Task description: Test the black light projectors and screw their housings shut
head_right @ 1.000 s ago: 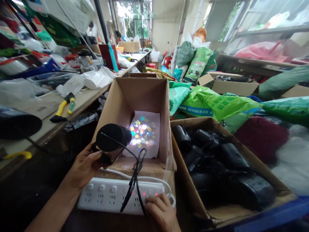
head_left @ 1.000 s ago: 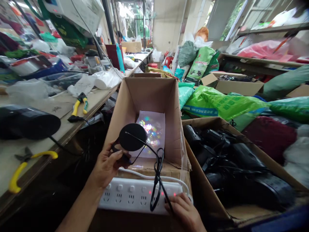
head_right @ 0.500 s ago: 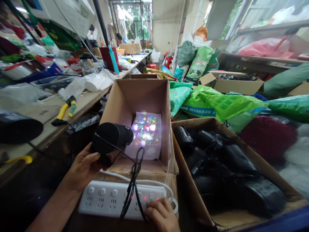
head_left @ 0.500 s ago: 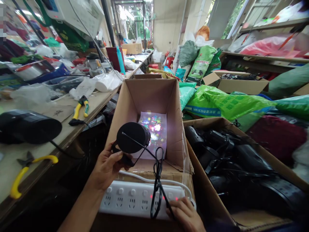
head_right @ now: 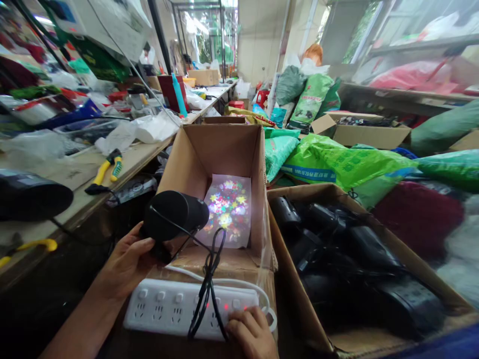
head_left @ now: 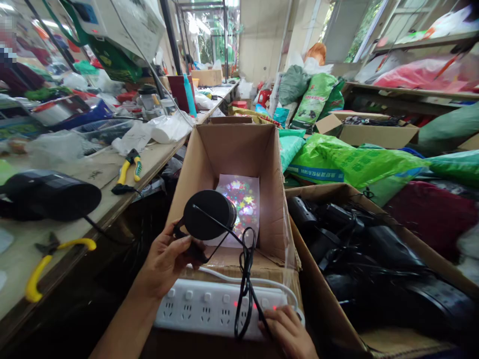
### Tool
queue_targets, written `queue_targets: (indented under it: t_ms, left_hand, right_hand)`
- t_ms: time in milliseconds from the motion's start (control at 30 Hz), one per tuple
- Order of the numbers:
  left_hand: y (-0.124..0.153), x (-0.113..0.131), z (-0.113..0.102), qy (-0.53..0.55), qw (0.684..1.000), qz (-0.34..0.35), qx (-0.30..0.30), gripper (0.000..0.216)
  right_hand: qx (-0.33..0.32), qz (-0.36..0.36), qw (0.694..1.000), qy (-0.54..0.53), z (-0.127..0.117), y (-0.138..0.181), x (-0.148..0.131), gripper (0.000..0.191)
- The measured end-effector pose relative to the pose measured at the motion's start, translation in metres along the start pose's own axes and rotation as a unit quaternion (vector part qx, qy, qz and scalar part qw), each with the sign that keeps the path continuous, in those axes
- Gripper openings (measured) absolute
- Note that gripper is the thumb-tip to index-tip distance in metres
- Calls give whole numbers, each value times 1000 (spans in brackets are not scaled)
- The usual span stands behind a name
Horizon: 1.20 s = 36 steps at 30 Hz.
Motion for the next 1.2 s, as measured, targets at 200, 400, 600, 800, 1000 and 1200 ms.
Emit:
queue_targets:
  t_ms: [200, 400, 600, 800, 1000, 1200]
  left_hand:
    - [3, 3, -1, -5, 1000, 0, -2, 28]
    - [2, 3, 0, -8, 1000, -1, -3, 29]
    - [4, 4, 2, -17, 1000, 1, 3, 35]
    - [11, -10, 4, -224, 974, 14, 27, 43]
    - [30, -11, 29, -508, 851, 128, 33, 25]
    - [66, -5, 84, -566, 761, 305, -85, 18]
  right_hand:
    - [29, -15, 999, 3, -1, -1, -2, 16]
    - [47, -4, 999, 4, -1, 3, 2, 16]
    - [20, 25, 999, -41, 0, 0, 5, 13]
    - [31, 127, 968, -213, -19, -5, 23, 4]
    - [87, 377, 839, -382, -32, 13, 65, 20]
    - [126, 424, 773, -455, -37, 6, 67, 78]
Point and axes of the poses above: each hand's wrist, its own y-axis away from the middle knuckle, its own z-axis out of the palm, x = y × z, the point moved 9 cm from there along -y, towards the middle knuckle, and after that the axes turned 4 degrees about -x, right-handed, at the moved point
